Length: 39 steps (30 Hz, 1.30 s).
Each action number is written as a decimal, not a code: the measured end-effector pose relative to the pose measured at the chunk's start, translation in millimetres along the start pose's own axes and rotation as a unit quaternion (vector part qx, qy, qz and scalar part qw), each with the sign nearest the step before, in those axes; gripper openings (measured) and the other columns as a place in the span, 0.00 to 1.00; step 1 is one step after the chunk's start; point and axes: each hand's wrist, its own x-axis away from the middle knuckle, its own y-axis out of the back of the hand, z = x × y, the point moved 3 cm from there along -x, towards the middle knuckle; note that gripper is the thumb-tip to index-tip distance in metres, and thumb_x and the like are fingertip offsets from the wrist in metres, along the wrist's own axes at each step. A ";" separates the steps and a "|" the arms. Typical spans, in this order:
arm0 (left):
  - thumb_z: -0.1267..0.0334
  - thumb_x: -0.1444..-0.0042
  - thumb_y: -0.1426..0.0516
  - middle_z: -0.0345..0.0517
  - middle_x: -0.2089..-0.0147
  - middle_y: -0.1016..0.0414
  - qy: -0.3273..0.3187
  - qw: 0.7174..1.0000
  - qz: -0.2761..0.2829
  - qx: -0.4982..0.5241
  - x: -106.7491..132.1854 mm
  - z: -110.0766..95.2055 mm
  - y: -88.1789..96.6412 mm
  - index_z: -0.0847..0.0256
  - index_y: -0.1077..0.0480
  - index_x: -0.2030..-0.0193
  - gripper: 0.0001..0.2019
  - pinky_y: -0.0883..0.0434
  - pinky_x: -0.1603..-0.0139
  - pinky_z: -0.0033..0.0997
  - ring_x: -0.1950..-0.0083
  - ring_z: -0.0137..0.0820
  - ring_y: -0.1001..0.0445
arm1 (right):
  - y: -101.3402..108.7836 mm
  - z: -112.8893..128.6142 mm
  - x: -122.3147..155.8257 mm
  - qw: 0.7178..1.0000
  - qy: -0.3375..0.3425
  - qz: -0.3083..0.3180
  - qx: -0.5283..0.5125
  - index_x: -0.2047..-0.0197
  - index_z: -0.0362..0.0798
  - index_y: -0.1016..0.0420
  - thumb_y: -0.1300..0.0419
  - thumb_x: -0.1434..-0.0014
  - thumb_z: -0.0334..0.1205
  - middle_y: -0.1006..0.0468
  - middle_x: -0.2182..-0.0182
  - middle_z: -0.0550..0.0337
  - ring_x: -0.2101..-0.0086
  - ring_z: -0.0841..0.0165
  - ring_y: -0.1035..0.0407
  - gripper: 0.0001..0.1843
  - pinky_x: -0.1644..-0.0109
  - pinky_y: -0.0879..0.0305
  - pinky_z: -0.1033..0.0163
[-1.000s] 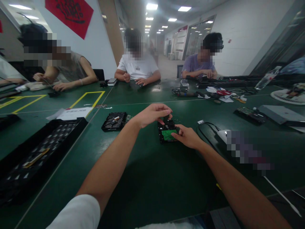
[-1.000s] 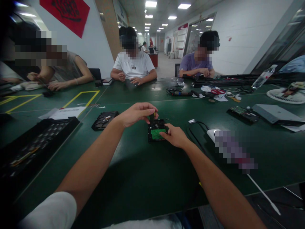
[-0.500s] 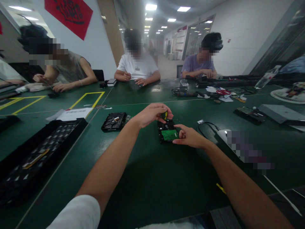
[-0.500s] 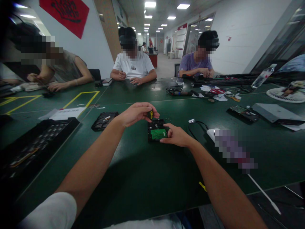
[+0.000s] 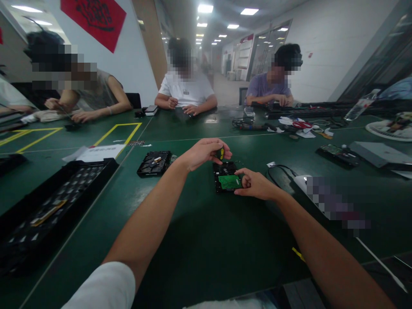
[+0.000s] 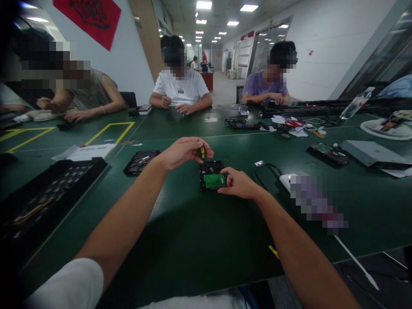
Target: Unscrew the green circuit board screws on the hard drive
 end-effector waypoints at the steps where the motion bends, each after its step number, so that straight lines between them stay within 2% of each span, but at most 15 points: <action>1: 0.56 0.34 0.41 0.60 0.50 0.19 0.001 1.000 -0.002 -0.004 0.3 -0.1 0.0 0.65 0.25 0.57 0.12 0.22 0.59 0.31 0.50 0.39 0.19 | -0.3 -0.3 -0.1 1.000 0.000 -0.001 -0.002 0.38 0.49 0.33 0.27 0.46 0.53 0.24 0.70 0.67 0.68 0.67 0.29 0.38 0.62 0.37 0.62; 6: 0.51 0.35 0.40 0.59 0.49 0.21 -0.002 1.000 -0.002 -0.023 1.3 -0.9 -0.4 0.65 0.24 0.55 0.16 0.21 0.60 0.32 0.50 0.38 0.20 | -0.4 -0.5 -0.3 1.000 -0.007 -0.004 -0.004 0.39 0.49 0.33 0.27 0.47 0.54 0.24 0.70 0.67 0.68 0.67 0.29 0.37 0.62 0.37 0.62; 14: 0.56 0.36 0.42 0.53 0.58 0.23 -0.001 1.000 0.001 -0.026 1.4 -1.5 -0.6 0.65 0.21 0.53 0.14 0.21 0.61 0.32 0.54 0.36 0.23 | 0.1 -1.4 -1.5 1.000 -0.015 0.000 -0.004 0.40 0.49 0.34 0.26 0.49 0.54 0.24 0.70 0.67 0.69 0.67 0.28 0.38 0.64 0.38 0.63; 17: 0.57 0.35 0.44 0.53 0.59 0.23 0.005 1.000 0.002 -0.009 1.4 -0.9 -3.2 0.64 0.22 0.52 0.15 0.21 0.61 0.33 0.55 0.37 0.23 | -0.7 -2.0 -1.6 1.000 -0.014 -0.004 -0.006 0.41 0.48 0.35 0.26 0.49 0.53 0.24 0.70 0.68 0.69 0.68 0.29 0.38 0.64 0.38 0.63; 20: 0.57 0.35 0.44 0.52 0.60 0.22 0.010 1.000 -0.020 0.006 0.6 0.5 -2.9 0.62 0.25 0.53 0.13 0.21 0.62 0.35 0.57 0.37 0.22 | -1.3 -2.3 -1.7 1.000 -0.012 -0.002 -0.006 0.41 0.49 0.35 0.26 0.49 0.53 0.25 0.70 0.68 0.69 0.68 0.29 0.39 0.65 0.38 0.63; 26: 0.58 0.35 0.44 0.52 0.58 0.22 0.004 0.999 -0.034 -0.001 -0.7 2.3 1.9 0.61 0.28 0.56 0.09 0.20 0.60 0.38 0.55 0.37 0.21 | -1.1 -1.1 -1.5 1.000 -0.015 0.001 -0.007 0.41 0.48 0.36 0.26 0.48 0.53 0.24 0.69 0.67 0.68 0.67 0.28 0.38 0.64 0.37 0.62; 32: 0.59 0.34 0.45 0.52 0.58 0.23 -0.004 1.000 -0.006 -0.028 0.0 -0.3 -2.3 0.62 0.27 0.57 0.10 0.20 0.61 0.35 0.55 0.37 0.22 | -1.9 -2.3 -2.2 1.000 -0.017 -0.001 -0.001 0.42 0.49 0.36 0.26 0.48 0.53 0.25 0.70 0.67 0.68 0.67 0.29 0.37 0.64 0.38 0.62; 39: 0.58 0.34 0.46 0.53 0.59 0.23 -0.002 1.000 -0.013 -0.028 -0.2 -0.3 0.6 0.63 0.26 0.58 0.11 0.21 0.62 0.34 0.56 0.37 0.21 | -2.4 -5.9 -3.0 1.000 -0.016 -0.001 -0.008 0.42 0.50 0.36 0.26 0.48 0.55 0.25 0.69 0.67 0.68 0.67 0.29 0.37 0.64 0.38 0.62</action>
